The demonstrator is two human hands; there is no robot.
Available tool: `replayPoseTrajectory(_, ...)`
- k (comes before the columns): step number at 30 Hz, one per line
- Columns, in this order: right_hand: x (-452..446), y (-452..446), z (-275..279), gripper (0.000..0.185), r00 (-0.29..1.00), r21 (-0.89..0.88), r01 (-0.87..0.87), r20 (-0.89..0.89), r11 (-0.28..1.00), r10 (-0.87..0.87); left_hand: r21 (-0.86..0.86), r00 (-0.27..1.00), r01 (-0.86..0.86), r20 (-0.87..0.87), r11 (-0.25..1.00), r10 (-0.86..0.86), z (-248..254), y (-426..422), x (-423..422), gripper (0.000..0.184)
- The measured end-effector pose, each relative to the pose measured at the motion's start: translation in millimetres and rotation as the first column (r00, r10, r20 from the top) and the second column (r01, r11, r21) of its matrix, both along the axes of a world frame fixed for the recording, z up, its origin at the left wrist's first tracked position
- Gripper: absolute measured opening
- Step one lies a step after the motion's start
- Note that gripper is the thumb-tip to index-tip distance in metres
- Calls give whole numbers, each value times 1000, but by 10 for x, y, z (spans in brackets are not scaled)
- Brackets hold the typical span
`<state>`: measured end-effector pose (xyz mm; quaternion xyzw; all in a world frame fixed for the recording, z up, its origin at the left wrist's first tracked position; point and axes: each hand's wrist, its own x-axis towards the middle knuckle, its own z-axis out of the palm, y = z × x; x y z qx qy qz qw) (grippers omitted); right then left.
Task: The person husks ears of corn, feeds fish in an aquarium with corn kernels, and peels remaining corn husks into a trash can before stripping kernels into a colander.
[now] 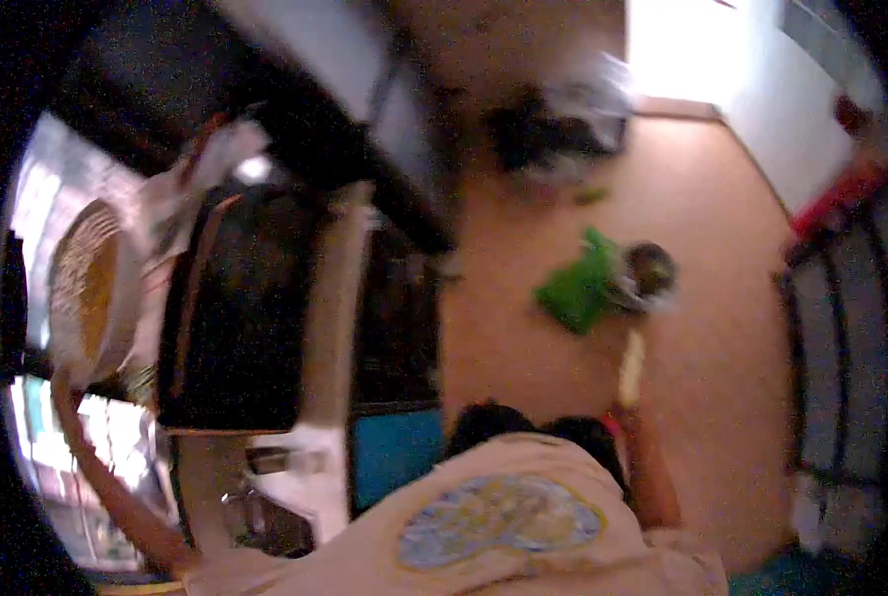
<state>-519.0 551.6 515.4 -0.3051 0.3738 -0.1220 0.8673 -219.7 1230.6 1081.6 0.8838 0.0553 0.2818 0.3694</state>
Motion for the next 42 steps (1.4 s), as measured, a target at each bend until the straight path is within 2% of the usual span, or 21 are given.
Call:
replayPoseTrajectory(4,-277,-1056,235,23,993,8,98,-68,995,-97,26,988,156,11,987,-156,-535,-1283,-215,26)
replayPoseTrajectory(6,-490,-1410,338,24,984,56,140,-119,989,-133,27,959,280,-51,960,-278,-947,-1965,-293,25)
replayPoseTrajectory(9,-697,-1866,635,27,974,-52,169,-143,984,-175,2,822,532,-243,847,-516,-1788,-3193,-263,24)
replayPoseTrajectory(10,-772,-2000,651,27,970,-55,186,-146,981,-192,-161,744,540,-368,826,-558,-1985,-3950,-435,22)
replayPoseTrajectory(12,-850,-1947,650,26,962,-83,212,-157,974,-223,-370,680,413,-483,832,-552,-2750,-4434,-511,23)
replayPoseTrajectory(15,-948,-1881,835,27,966,-173,177,-156,969,-204,87,686,567,-599,819,-412,-3615,-4932,-632,20)
replayPoseTrajectory(17,-922,-1928,869,27,956,-155,222,-159,963,-247,-7,679,558,-572,830,-461,-4140,-5319,-804,22)
replayPoseTrajectory(19,-772,-2151,1124,28,964,-176,160,-183,971,-192,200,689,524,-670,828,-275,-4340,-5839,-949,28)
replayPoseTrajectory(21,-705,-2097,1370,28,968,-174,77,-222,982,-115,125,616,495,-749,860,-245,-4516,-5914,-1087,29)
replayPoseTrajectory(24,-532,-2256,1554,30,966,-117,3,-255,993,-33,69,508,366,-850,928,-137,-4259,-6473,-1380,28)
replayPoseTrajectory(25,-467,-2293,1613,31,979,54,9,-206,998,2,91,463,303,-884,949,-63,-4114,-6623,-1390,28)
replayPoseTrajectory(26,-463,-1957,2196,32,982,135,79,-179,988,-55,-9,428,336,-889,942,-161,-3893,-6443,-1272,28)
replayPoseTrajectory(28,-462,-1102,2823,32,979,80,-120,-157,990,131,-297,541,321,-722,899,-431,-3835,-5478,-1597,30)
replayPoseTrajectory(29,-461,-644,3149,33,960,103,-244,-118,964,255,-277,539,301,-740,912,-403,-3651,-5069,-1766,30)
replayPoseTrajectory(31,-178,-1028,3308,33,928,96,-335,-136,937,346,21,569,297,-806,955,-159,-3647,-5523,-1869,37)
replayPoseTrajectory(32,-97,-1193,3419,34,901,55,-394,-171,917,398,34,559,284,-818,958,-137,-3587,-5617,-1927,37)
replayPoseTrajectory(34,167,-1253,3824,33,916,182,-322,-189,929,354,-76,471,260,-860,963,-195,-3135,-5727,-1804,40)
replayPoseTrajectory(36,285,-798,3930,33,867,196,-452,-135,870,480,-151,481,264,-835,953,-266,-2880,-5385,-1789,40)
replayPoseTrajectory(38,418,-502,3791,33,790,108,-564,-218,818,573,-234,509,230,-798,945,-322,-2807,-5172,-1821,40)
replayPoseTrajectory(41,682,-1481,3712,31,654,150,-718,-189,680,732,-196,603,140,-761,971,-240,-2730,-6137,-1946,42)
replayPoseTrajectory(42,750,-1512,3702,32,603,171,-752,-214,637,769,-129,492,81,-857,988,-153,-2662,-6178,-2017,46)
